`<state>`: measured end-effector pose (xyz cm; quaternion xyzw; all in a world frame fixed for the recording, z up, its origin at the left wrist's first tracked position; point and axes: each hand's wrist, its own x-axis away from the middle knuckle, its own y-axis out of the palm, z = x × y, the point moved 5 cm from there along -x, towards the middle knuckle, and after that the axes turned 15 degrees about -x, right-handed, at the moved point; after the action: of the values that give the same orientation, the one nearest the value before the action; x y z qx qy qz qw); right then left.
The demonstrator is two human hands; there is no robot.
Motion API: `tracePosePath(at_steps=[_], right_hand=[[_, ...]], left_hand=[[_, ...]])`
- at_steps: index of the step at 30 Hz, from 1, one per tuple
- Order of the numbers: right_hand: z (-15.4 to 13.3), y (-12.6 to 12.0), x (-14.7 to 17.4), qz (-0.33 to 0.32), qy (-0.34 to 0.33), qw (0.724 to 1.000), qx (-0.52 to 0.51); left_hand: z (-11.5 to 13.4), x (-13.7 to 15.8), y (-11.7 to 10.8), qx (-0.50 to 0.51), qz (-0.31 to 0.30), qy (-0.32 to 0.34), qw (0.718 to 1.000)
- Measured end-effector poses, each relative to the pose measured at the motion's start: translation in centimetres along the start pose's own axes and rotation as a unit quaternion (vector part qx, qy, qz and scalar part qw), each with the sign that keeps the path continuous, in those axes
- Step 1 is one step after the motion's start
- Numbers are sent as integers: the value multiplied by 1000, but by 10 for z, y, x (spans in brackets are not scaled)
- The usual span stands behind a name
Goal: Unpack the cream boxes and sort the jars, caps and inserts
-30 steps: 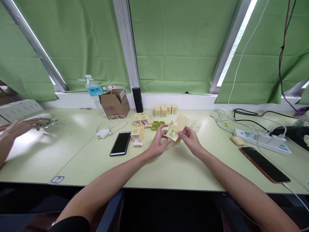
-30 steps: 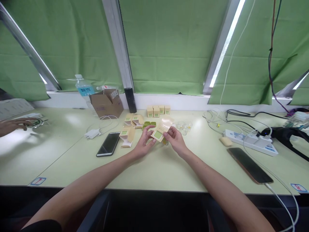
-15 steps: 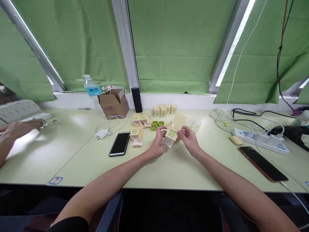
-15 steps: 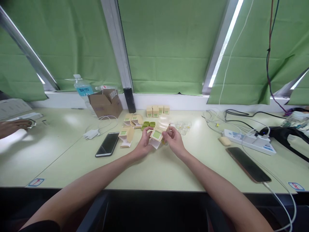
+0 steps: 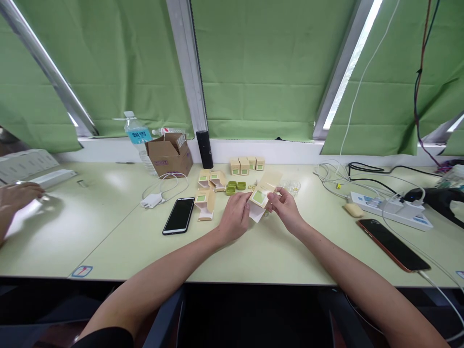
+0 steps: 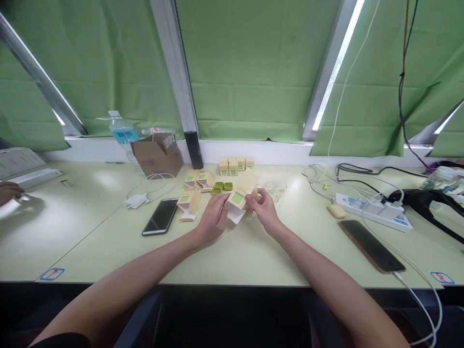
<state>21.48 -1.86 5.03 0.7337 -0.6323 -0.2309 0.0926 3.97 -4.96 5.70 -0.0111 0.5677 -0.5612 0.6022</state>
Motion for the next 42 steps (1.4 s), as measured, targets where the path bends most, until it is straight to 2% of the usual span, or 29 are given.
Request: tracePosePath(at_steps=[4,8,12,19,26,35,38,42], right_hand=[[4,1,0,-5,19,1000,2],[5,4,2,-8,37,999,4],[1,2,3,12,45,999,-16],[-6,0,2,-3,24,1000,-2],[-8,-5,2,2,18,1000,20],[-4,-2,4,-3,32,999,30],[0,0,5,-5,40,998,53],[-6,0,5,-7,-13,997,76]], left_hand=[[-3,1,2,18,5,-26,999],[-8,3,11,99,-25,-81,992],[-6,6,15,147,-59,-106,982],[0,0,3,233,-74,-79,966],[-13,-2,9,196,-62,-140,968],[-14,-4,5,155,-32,-159,975],[-13,-8,-1,144,-28,-164,975],[-24,-22,-25,96,-57,-184,976]])
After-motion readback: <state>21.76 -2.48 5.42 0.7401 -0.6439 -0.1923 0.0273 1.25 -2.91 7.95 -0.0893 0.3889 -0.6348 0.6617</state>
